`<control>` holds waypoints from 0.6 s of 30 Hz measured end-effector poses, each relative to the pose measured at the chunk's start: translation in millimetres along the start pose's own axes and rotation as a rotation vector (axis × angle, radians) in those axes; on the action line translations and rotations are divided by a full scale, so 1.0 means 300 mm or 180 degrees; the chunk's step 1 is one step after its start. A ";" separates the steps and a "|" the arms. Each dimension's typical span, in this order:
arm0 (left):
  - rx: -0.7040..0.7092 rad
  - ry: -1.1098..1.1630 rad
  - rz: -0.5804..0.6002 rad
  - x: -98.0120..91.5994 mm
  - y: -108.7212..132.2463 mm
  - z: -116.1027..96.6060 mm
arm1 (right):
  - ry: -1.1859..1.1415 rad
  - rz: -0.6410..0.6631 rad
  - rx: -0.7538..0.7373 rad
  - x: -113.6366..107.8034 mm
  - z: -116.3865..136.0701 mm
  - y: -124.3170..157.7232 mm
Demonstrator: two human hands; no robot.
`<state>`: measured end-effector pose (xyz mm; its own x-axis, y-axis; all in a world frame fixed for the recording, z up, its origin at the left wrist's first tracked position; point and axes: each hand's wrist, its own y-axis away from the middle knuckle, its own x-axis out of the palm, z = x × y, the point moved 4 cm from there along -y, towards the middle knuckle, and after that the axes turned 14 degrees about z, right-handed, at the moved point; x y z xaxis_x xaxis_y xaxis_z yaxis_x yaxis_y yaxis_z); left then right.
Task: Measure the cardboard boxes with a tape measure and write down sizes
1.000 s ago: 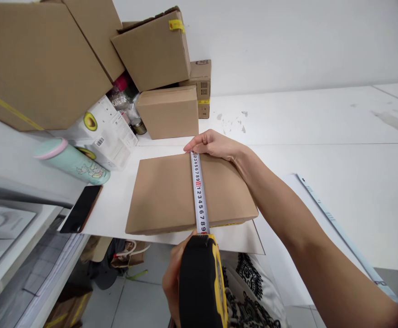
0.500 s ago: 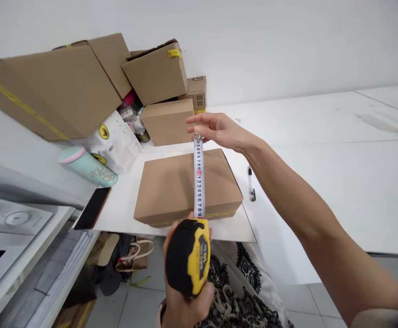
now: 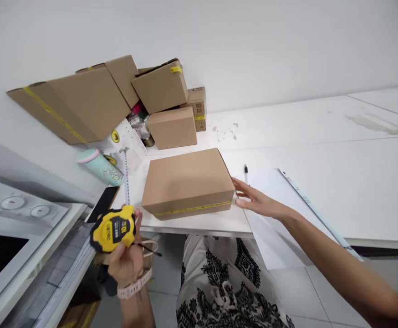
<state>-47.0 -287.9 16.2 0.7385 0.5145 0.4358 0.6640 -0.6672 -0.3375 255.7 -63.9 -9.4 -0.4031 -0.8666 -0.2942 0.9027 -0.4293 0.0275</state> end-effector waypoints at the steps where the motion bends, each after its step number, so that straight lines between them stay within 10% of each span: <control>1: -0.0072 0.0113 -0.0020 -0.013 -0.013 0.022 | -0.0016 0.0087 -0.0065 0.025 0.013 0.003; 11: 0.0123 0.0387 0.0522 0.129 -0.186 -0.099 | 0.0791 -0.1384 0.0012 -0.038 0.322 0.036; 18: 0.0326 0.0259 0.0634 0.230 -0.246 -0.084 | 0.0211 -0.1462 0.0552 -0.141 0.270 -0.139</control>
<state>-48.0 -216.5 92.2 0.8470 0.3304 0.4164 0.5176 -0.6909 -0.5047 222.9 -30.0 79.2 -0.7380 -0.5624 -0.3730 0.5936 -0.8039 0.0376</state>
